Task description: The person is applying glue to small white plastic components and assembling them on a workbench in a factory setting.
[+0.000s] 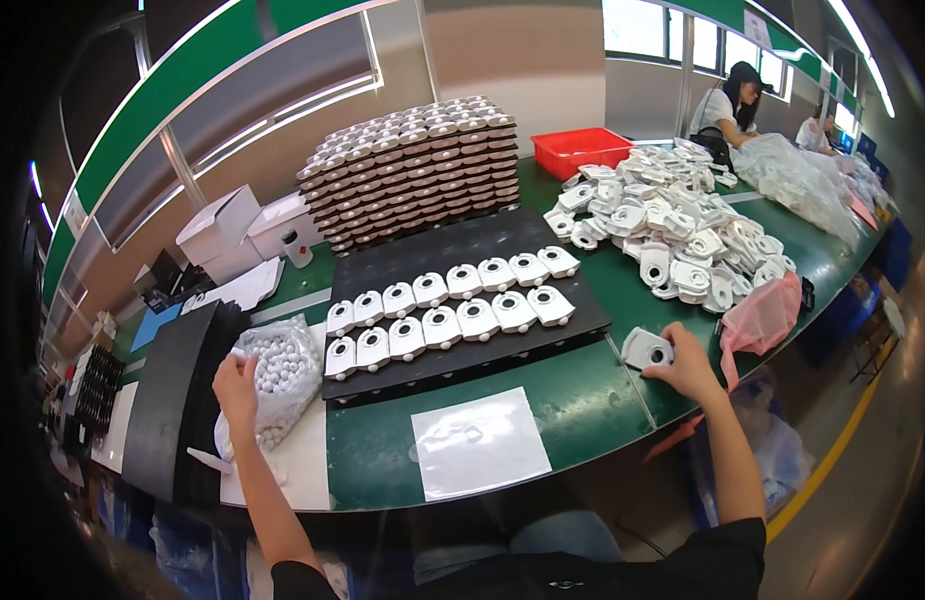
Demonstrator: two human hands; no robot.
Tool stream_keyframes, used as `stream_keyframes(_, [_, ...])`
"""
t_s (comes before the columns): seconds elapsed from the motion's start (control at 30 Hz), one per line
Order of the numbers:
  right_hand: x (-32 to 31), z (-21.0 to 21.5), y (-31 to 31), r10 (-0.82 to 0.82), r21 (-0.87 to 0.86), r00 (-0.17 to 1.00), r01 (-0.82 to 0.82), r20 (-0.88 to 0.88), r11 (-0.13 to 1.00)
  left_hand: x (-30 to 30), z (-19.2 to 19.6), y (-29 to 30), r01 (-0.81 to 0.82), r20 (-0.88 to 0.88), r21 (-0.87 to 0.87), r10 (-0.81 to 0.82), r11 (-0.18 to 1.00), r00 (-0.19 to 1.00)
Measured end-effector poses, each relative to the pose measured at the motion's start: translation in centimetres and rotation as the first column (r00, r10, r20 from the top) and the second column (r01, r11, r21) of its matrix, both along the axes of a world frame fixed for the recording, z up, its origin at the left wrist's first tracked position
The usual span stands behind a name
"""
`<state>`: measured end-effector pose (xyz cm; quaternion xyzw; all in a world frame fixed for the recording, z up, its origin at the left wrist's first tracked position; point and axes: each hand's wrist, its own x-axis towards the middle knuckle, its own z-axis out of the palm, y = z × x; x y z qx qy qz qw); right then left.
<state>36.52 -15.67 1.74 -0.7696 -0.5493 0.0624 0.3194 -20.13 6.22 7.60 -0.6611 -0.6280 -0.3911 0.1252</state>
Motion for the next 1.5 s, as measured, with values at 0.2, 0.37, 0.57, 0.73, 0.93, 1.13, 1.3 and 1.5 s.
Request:
stream_keyframes(0.2, [-1.1, -3.2, -0.1, 0.101, 0.235, 0.938, -0.021, -0.333, 0.972, 11.0, 0.7, -3.1, 0.678, 0.516, -0.093, -0.547, 0.729, 0.659])
stream_keyframes(0.37, [-7.6, -1.8, 2.2, 0.319, 0.391, 0.692, -0.059, -0.647, 0.919, 18.8, -1.7, -5.9, 0.945, 0.798, -0.214, -0.514, 0.249, 0.316])
stream_keyframes(0.57, [-11.7, 0.2, 2.7, 0.304, 0.157, 0.925, -0.273, -0.23, 0.949, 21.9, -5.2, -5.5, 0.994, 0.976, -0.028, -0.21, 0.109, 0.051])
stream_keyframes(0.73, [-13.9, -0.8, 3.0, 0.328, 0.226, 0.722, -0.238, -0.61, 0.945, 21.8, -6.9, -5.3, 0.985, 0.995, 0.1, -0.005, 0.138, -0.101])
stream_keyframes(0.93, [-18.7, -2.7, 3.7, 0.436, 0.278, 0.525, -0.353, -0.731, 0.893, 21.4, -7.2, -5.5, 0.96, 0.971, 0.22, 0.053, 0.174, -0.232])
stream_keyframes(1.13, [-19.5, -3.9, 3.9, 0.439, 0.26, 0.642, -0.359, -0.628, 0.896, 21.3, -7.4, -5.4, 0.951, 0.966, 0.24, 0.048, 0.194, -0.253])
stream_keyframes(1.3, [-19.7, -4.1, 3.9, 0.447, 0.268, 0.765, -0.359, -0.464, 0.894, 21.3, -7.4, -5.5, 0.957, 0.971, 0.222, 0.048, 0.184, -0.235])
stream_keyframes(1.5, [-19.6, -3.8, 3.7, 0.429, 0.292, 0.685, -0.315, -0.588, 0.903, 21.5, -7.2, -5.7, 0.955, 0.967, 0.241, 0.043, 0.172, -0.251])
